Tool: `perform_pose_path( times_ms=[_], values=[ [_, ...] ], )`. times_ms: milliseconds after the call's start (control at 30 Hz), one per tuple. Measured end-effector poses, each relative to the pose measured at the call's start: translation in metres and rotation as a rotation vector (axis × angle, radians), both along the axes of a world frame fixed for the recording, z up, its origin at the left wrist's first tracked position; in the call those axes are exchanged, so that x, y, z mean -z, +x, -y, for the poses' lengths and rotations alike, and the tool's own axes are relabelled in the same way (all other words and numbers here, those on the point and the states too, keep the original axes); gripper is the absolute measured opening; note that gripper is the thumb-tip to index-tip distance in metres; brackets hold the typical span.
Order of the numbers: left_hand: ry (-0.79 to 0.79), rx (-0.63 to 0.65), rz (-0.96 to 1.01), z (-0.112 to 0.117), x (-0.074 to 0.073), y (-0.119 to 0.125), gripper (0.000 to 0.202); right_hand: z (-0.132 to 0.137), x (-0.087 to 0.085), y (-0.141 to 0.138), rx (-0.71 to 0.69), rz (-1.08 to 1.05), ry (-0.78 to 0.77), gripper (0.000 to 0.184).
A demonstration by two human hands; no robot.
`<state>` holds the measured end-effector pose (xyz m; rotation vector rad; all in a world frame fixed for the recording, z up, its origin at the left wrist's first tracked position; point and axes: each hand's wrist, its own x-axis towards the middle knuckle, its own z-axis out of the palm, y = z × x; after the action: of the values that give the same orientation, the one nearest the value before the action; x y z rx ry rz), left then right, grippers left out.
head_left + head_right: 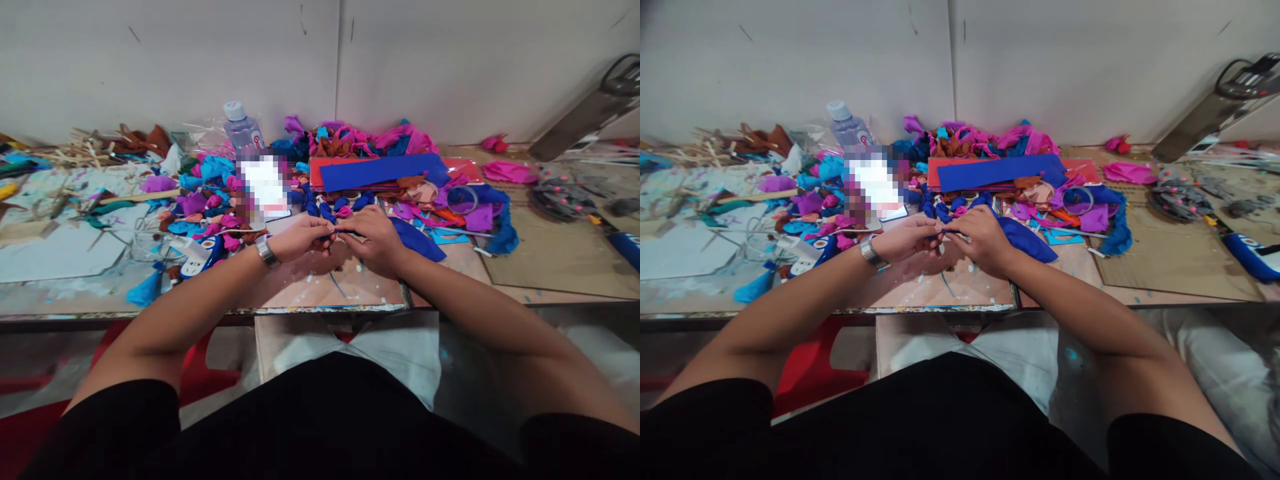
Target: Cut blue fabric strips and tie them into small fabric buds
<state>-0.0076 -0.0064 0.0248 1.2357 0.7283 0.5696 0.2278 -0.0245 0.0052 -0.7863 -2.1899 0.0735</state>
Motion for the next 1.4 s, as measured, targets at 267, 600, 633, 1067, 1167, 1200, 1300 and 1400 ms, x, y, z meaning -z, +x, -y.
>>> perform_pose_path(
  times_ms=[267,600,633,1067,1167,1200,1300,1400],
  values=[
    [-0.095,-0.009,0.015,0.001,0.001,0.001,0.026,0.002,-0.002,0.001,0.013,0.022,-0.032,0.018],
    [-0.085,0.011,0.002,0.003,0.002,0.002,0.027,0.003,-0.004,0.0,0.013,0.005,0.004,0.017],
    [-0.057,0.017,-0.011,0.002,0.003,0.001,0.03,0.003,-0.004,-0.001,0.017,0.005,-0.004,0.017],
    [0.913,-0.099,-0.423,0.005,-0.007,-0.002,0.034,0.001,0.0,0.0,0.066,-0.064,-0.041,0.019],
    [1.089,-0.15,-0.439,0.005,-0.004,-0.001,0.031,0.001,0.0,0.0,0.071,-0.071,-0.075,0.023],
    [1.155,-0.169,-0.445,0.004,-0.002,-0.001,0.03,0.002,0.0,0.0,0.069,-0.077,-0.083,0.024],
    [1.312,-0.216,-0.453,0.003,0.003,-0.001,0.028,0.003,-0.001,0.0,0.065,-0.097,-0.091,0.024],
    [1.374,-0.24,-0.429,0.002,0.005,-0.002,0.026,0.003,-0.001,0.0,0.062,-0.119,-0.076,0.022]
  ],
)
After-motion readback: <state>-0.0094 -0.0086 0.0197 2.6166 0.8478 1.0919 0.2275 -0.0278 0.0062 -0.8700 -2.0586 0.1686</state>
